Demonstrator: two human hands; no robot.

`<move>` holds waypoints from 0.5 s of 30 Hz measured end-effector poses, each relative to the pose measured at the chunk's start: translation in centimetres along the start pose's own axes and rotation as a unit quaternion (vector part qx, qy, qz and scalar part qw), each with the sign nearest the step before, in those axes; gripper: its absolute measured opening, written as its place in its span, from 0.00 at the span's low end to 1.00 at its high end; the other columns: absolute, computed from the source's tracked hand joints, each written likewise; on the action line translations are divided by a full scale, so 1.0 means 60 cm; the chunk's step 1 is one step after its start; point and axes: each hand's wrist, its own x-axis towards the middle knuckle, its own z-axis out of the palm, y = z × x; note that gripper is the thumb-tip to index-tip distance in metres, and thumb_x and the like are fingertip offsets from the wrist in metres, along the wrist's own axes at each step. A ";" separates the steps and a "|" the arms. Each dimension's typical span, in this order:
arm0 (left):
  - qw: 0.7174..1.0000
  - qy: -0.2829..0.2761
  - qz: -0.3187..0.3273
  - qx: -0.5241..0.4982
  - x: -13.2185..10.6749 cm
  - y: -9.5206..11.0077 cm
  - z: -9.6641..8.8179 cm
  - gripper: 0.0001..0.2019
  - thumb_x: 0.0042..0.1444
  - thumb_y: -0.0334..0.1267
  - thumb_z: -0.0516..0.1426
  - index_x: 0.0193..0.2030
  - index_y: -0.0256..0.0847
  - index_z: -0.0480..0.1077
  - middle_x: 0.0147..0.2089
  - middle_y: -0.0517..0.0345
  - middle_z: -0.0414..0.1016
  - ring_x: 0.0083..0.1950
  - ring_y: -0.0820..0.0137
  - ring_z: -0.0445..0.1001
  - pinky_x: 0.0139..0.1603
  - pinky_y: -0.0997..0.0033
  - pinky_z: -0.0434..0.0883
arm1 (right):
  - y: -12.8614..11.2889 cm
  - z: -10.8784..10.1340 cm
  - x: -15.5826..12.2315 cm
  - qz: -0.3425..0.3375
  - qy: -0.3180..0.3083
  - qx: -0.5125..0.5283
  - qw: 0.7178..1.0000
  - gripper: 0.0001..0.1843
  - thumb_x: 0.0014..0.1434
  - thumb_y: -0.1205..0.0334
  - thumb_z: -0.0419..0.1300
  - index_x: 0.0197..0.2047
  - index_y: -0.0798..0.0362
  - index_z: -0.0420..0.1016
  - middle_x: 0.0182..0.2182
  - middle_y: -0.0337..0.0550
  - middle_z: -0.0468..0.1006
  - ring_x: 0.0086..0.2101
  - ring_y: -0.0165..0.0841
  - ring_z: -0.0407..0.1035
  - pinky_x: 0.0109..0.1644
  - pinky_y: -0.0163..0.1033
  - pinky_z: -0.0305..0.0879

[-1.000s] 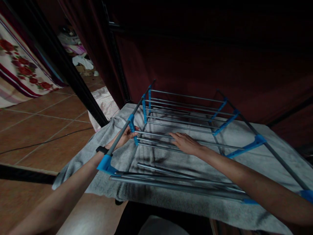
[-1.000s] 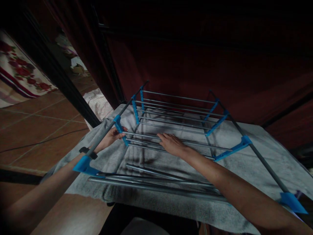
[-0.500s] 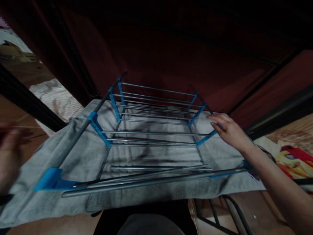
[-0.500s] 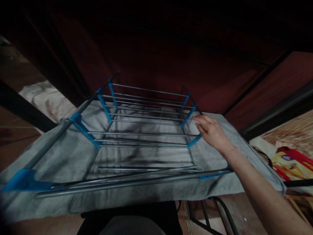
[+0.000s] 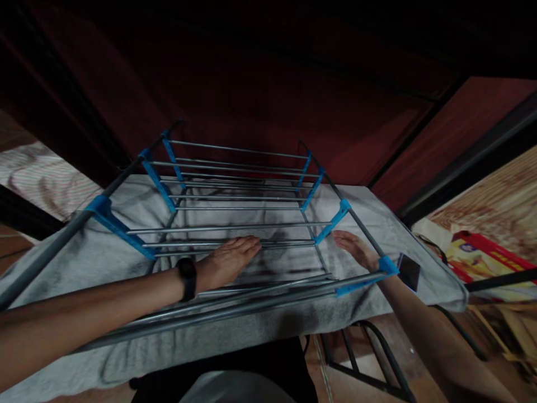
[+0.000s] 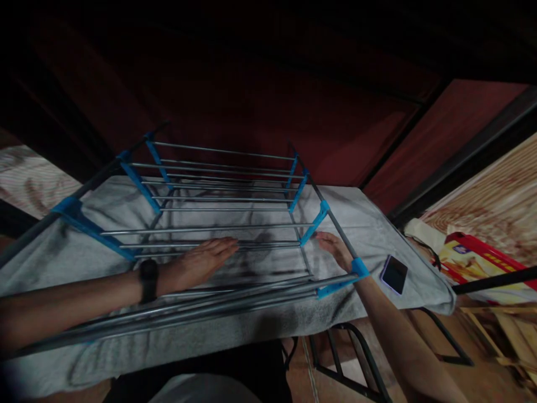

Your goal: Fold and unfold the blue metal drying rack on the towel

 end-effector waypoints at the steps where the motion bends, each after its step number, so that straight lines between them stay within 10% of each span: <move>1: 1.000 -0.008 -0.013 0.011 0.021 -0.002 0.022 0.27 0.62 0.25 0.47 0.69 0.36 0.59 0.71 0.43 0.61 0.71 0.58 0.59 0.69 0.56 0.59 | 0.015 0.012 0.002 -0.010 -0.011 -0.015 1.000 0.22 0.48 0.48 0.70 0.44 0.49 0.77 0.51 0.49 0.78 0.54 0.47 0.71 0.62 0.51 0.66; 15: 0.984 -0.106 -0.123 -0.075 0.090 -0.077 0.110 0.15 0.68 0.33 0.45 0.51 0.36 0.71 0.52 0.40 0.73 0.47 0.60 0.76 0.46 0.63 0.73 | 0.113 0.085 0.077 -0.059 -0.020 -0.077 0.995 0.17 0.49 0.58 0.60 0.44 0.48 0.71 0.42 0.43 0.79 0.46 0.41 0.72 0.57 0.51 0.66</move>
